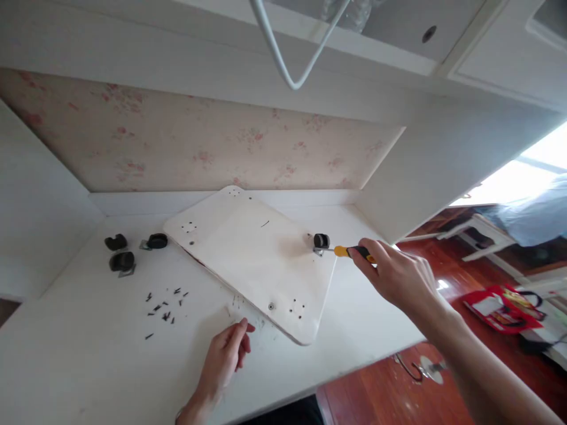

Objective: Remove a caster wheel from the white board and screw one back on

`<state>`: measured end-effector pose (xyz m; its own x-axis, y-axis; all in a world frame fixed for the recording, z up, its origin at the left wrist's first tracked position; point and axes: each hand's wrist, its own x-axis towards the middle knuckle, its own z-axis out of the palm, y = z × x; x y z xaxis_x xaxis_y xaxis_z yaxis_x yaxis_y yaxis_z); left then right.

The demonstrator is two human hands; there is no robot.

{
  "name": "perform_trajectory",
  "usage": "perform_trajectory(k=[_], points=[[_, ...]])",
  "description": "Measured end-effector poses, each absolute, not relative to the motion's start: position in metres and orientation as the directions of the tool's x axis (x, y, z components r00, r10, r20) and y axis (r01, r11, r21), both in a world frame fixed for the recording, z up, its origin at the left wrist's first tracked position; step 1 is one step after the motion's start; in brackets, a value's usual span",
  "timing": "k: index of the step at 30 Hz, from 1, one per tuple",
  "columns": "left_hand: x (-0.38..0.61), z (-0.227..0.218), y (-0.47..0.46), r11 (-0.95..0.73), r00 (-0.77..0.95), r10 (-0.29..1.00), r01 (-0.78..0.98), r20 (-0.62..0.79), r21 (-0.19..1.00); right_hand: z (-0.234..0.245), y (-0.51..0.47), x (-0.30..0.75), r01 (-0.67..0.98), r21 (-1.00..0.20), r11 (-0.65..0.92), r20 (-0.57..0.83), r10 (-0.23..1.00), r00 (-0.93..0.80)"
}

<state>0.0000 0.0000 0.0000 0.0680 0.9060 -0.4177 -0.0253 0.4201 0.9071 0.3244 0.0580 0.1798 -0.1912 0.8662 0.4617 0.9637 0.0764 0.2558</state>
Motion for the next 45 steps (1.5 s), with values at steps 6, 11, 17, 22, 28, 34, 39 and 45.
perform_trajectory(k=[6,11,17,22,28,34,39,45], points=[[-0.002,-0.004,-0.001,0.411,0.052,0.911,-0.037,-0.409,0.911,0.185,0.069,0.318,0.953,0.303,0.004,0.404,0.905,-0.133],[-0.003,-0.006,0.0,0.408,0.078,0.911,-0.039,-0.405,0.912,0.2,0.084,0.314,0.962,0.263,-0.067,0.328,0.944,-0.024],[-0.005,-0.008,0.003,0.405,0.111,0.91,-0.028,-0.399,0.914,0.234,0.132,0.306,0.95,0.302,-0.075,0.145,0.989,0.032],[-0.005,-0.004,0.005,0.424,0.182,0.894,-0.044,-0.409,0.905,0.246,0.151,0.274,0.92,0.388,0.046,0.078,0.994,-0.083],[-0.002,0.006,0.015,0.367,0.436,0.831,0.036,-0.345,0.93,0.24,0.149,0.26,0.904,0.428,0.01,0.053,0.998,-0.037],[0.003,0.018,0.033,0.281,0.564,0.77,0.12,-0.298,0.952,0.236,0.151,0.259,0.892,0.449,-0.053,0.032,0.999,0.043],[0.007,0.018,0.034,0.324,0.582,0.757,0.058,-0.295,0.944,0.235,0.151,0.248,0.877,0.479,-0.044,0.022,0.999,0.038],[0.012,0.014,0.026,0.257,0.609,0.744,0.118,-0.274,0.959,0.234,0.157,0.242,0.867,0.496,-0.055,0.003,0.998,0.062]])
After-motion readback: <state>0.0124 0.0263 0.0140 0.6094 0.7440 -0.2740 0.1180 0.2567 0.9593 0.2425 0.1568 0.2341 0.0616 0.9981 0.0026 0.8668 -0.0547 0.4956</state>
